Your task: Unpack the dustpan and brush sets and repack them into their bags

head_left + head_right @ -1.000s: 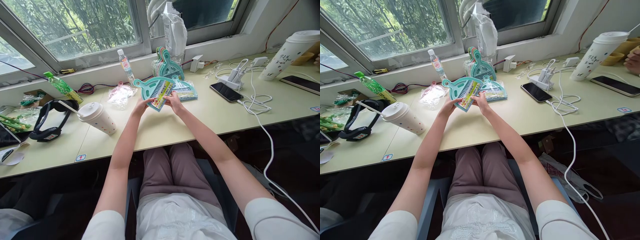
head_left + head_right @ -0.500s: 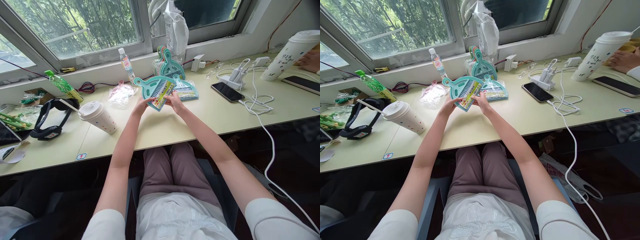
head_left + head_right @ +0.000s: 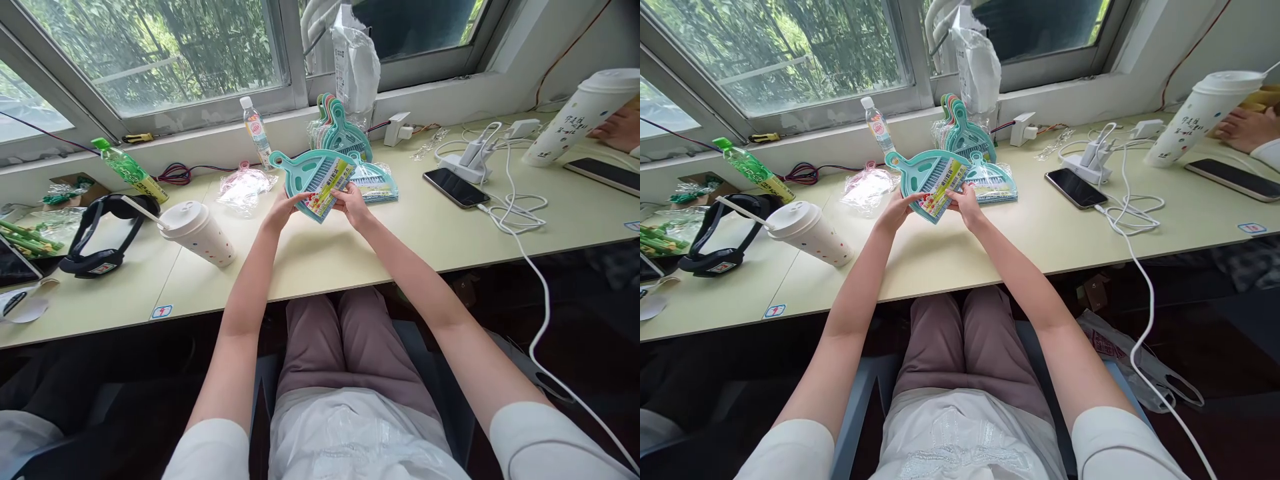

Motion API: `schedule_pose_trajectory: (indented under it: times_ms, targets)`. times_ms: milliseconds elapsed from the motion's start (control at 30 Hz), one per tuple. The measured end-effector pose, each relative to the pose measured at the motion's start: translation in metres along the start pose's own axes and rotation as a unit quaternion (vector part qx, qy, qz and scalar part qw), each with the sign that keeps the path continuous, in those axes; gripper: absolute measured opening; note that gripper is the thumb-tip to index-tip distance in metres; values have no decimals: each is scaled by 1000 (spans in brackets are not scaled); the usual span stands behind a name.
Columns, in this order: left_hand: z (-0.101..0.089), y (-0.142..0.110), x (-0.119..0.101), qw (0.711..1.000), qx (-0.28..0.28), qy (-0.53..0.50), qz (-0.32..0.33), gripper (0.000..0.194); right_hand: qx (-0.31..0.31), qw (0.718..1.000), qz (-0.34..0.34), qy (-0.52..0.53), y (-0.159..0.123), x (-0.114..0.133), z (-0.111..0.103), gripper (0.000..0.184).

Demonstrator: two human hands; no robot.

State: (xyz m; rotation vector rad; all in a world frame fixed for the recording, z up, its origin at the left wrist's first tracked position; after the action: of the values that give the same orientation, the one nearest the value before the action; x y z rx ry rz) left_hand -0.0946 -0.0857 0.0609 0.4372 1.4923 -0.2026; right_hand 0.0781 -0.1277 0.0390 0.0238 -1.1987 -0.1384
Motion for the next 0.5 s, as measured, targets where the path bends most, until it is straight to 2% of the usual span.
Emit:
schedule_pose_trajectory:
  times_ms: [67, 133, 167, 200, 267, 300, 333, 433, 500]
  targets:
    - [-17, 4, 1, 999, -32, 39, -3, 60, 1, 1000, -6, 2, -1, 3, -1, 25]
    - [-45, 4, 1, 985, -110, 129, 15, 51, -4, 1000, -7, 0, -2, 4, -2, 26]
    - [-62, 0, -1, 965, -168, 196, 33, 48, -8, 1000, -6, -2, -2, 4, -2, 27]
    - [-78, -5, -4, 931, -224, 286, 47, 49, -13, 1000, -5, -4, -3, 4, -2, 27]
    - [-99, -14, -7, 836, -281, 469, 43, 57, -20, 1000, -4, -6, -4, 4, -2, 26]
    - [-106, -17, -4, 796, -283, 534, 19, 60, -21, 1000, -3, -7, -5, 3, -1, 26]
    - [-110, -17, 1, 773, -259, 579, -16, 61, -20, 1000, -3, -8, -6, 3, 0, 26]
    - [-108, -13, 11, 747, -175, 637, -78, 47, -10, 1000, -5, -13, -7, 2, 3, 25]
    - [-100, -10, 4, 739, -160, 653, -49, 36, -2, 1000, -6, -13, -7, 1, 4, 24]
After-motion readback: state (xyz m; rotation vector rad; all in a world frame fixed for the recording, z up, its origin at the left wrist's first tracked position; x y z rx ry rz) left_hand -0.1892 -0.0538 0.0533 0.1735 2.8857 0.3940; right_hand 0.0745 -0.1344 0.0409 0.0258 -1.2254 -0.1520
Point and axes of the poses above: each hand's wrist, its own y-axis towards the middle knuckle, its own z-axis out of the palm, x = y × z, the point moved 7 cm from there along y, towards the middle knuckle
